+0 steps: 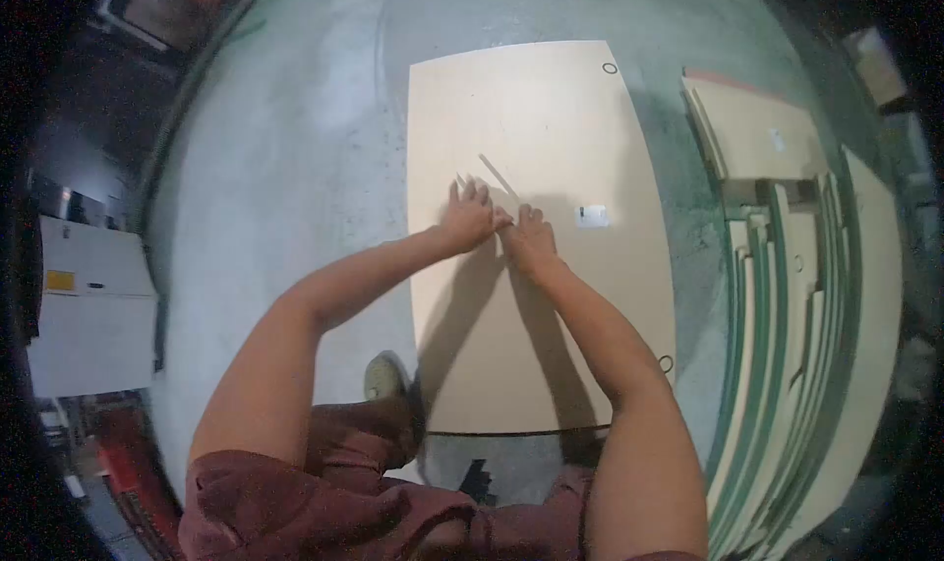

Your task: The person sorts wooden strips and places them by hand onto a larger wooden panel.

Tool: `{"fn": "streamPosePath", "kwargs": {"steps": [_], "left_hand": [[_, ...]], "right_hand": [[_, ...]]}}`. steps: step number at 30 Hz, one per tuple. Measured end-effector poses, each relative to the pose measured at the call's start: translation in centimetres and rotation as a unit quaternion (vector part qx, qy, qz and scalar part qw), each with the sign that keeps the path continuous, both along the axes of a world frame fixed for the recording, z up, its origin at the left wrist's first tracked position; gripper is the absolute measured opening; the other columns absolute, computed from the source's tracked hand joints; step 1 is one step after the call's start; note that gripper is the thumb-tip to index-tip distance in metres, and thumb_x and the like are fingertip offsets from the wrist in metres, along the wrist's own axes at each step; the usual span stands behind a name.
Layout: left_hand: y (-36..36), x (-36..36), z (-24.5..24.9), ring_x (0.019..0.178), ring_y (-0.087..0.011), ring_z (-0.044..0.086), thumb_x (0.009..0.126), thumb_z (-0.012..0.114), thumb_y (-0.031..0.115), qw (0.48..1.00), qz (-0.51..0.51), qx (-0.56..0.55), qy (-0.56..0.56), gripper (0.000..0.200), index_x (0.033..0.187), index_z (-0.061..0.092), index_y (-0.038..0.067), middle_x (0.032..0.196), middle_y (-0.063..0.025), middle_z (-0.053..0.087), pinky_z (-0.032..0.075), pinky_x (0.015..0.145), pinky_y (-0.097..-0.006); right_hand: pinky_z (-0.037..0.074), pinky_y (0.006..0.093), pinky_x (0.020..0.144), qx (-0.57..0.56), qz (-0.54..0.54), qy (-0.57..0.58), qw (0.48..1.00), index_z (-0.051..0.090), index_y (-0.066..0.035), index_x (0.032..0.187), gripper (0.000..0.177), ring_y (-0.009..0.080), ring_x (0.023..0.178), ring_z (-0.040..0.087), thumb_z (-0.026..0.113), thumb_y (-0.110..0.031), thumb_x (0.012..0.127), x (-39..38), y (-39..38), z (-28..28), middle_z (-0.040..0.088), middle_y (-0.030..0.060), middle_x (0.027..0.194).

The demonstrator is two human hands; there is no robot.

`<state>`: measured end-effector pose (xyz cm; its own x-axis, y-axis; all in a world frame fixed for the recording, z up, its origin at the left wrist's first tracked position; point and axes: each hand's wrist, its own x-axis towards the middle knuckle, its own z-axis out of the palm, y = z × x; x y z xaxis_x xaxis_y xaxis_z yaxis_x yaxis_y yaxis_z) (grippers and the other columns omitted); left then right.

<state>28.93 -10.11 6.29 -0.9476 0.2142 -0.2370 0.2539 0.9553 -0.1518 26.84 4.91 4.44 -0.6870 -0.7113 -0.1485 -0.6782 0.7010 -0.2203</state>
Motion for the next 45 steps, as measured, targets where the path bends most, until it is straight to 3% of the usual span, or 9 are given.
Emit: {"fn": "streamPosePath", "kwargs": {"steps": [11,13,17,19,25,26,31,35,45], "left_hand": [[3.6,2.3,-4.6,0.121,-0.0508,0.033,0.092,0.034,0.032,0.989,0.107,0.089,-0.054,0.035,0.124,0.047,0.028,0.140,-0.0175,0.030,0.035,0.086,-0.0677],[4.8,2.6,-3.5,0.123,-0.0512,0.030,0.092,0.034,0.033,0.963,0.224,0.133,-0.063,0.036,0.126,0.045,0.028,0.141,-0.0131,0.030,0.033,0.088,-0.0685],[2.0,1.7,-7.0,0.126,-0.0515,0.025,0.094,0.028,0.037,0.982,0.139,0.110,-0.062,0.037,0.128,0.042,0.029,0.143,-0.0067,0.029,0.028,0.094,-0.0671],[3.6,1.3,-4.2,0.127,-0.0509,0.023,0.095,0.026,0.039,0.936,0.289,0.169,-0.105,0.038,0.131,0.039,0.033,0.143,-0.0078,0.028,0.027,0.095,-0.0658],[5.7,1.7,-1.8,0.128,-0.0500,0.021,0.096,0.025,0.040,0.967,0.232,0.050,-0.097,0.039,0.134,0.030,0.044,0.143,-0.0128,0.027,0.027,0.095,-0.0659],[4.6,1.7,-3.1,0.127,-0.0513,0.023,0.095,0.026,0.040,0.972,0.203,0.083,-0.083,0.040,0.134,0.030,0.043,0.142,-0.0140,0.027,0.028,0.094,-0.0668],[7.0,5.0,-2.3,0.126,-0.0505,0.026,0.093,0.036,0.034,0.974,0.138,0.178,0.019,0.041,0.133,0.034,0.041,0.139,-0.0161,0.034,0.030,0.090,-0.0678],[15.6,11.2,-1.3,0.130,-0.0403,0.026,0.089,0.044,0.039,0.966,0.111,0.215,0.095,0.054,0.133,0.039,0.009,0.141,-0.0165,0.031,0.026,0.094,-0.0652],[29.9,20.6,-2.8,0.135,-0.0376,0.017,0.087,0.048,0.036,0.950,-0.021,0.310,0.042,0.058,0.131,0.039,-0.002,0.144,-0.0199,0.024,0.018,0.099,-0.0640]], "right_hand": [[0.046,0.0426,0.085,-0.003,0.012,-0.024,1.000,0.060,-0.008,0.108,0.031,0.0307,0.108,0.044,0.057,-0.016,0.078,0.6,3.5,-1.5,0.042,0.0132,0.114],[0.050,0.0445,0.079,0.010,0.034,-0.042,0.999,0.050,-0.007,0.122,0.039,0.0319,0.109,0.045,0.053,-0.020,0.085,-0.3,2.5,-2.8,0.042,0.0151,0.117],[0.051,0.0470,0.080,0.049,0.057,-0.086,0.993,0.050,-0.006,0.121,0.040,0.0330,0.113,0.047,0.054,-0.026,0.086,-1.6,1.9,-2.1,0.040,0.0148,0.123],[0.053,0.0469,0.076,0.085,0.117,-0.076,0.987,0.046,-0.007,0.125,0.044,0.0333,0.113,0.047,0.053,-0.025,0.086,-1.9,2.7,-0.1,0.039,0.0141,0.126],[0.055,0.0458,0.067,0.060,-0.045,-0.079,0.994,0.032,-0.001,0.133,0.069,0.0316,0.114,0.047,0.064,-0.028,0.078,0.2,2.2,-0.4,0.041,0.0172,0.126],[0.049,0.0408,0.084,0.049,-0.043,-0.065,0.996,0.035,0.002,0.130,0.064,0.0336,0.106,0.052,0.063,-0.020,0.076,0.4,2.7,0.0,0.048,0.0203,0.115],[0.047,0.0418,0.083,0.030,-0.008,-0.057,0.998,0.032,-0.003,0.133,0.068,0.0319,0.106,0.052,0.064,-0.023,0.076,2.1,7.2,4.5,0.048,0.0194,0.114],[0.046,0.0428,0.077,-0.081,0.020,-0.072,0.994,0.026,-0.017,0.137,0.073,0.0340,0.096,0.052,0.063,-0.024,0.075,8.0,17.8,5.5,0.049,0.0172,0.103],[0.044,0.0410,0.077,-0.142,-0.336,-0.056,0.929,0.036,-0.021,0.135,0.080,0.0306,0.094,0.047,0.073,-0.016,0.064,25.8,28.7,0.9,0.044,0.0125,0.102]]}}
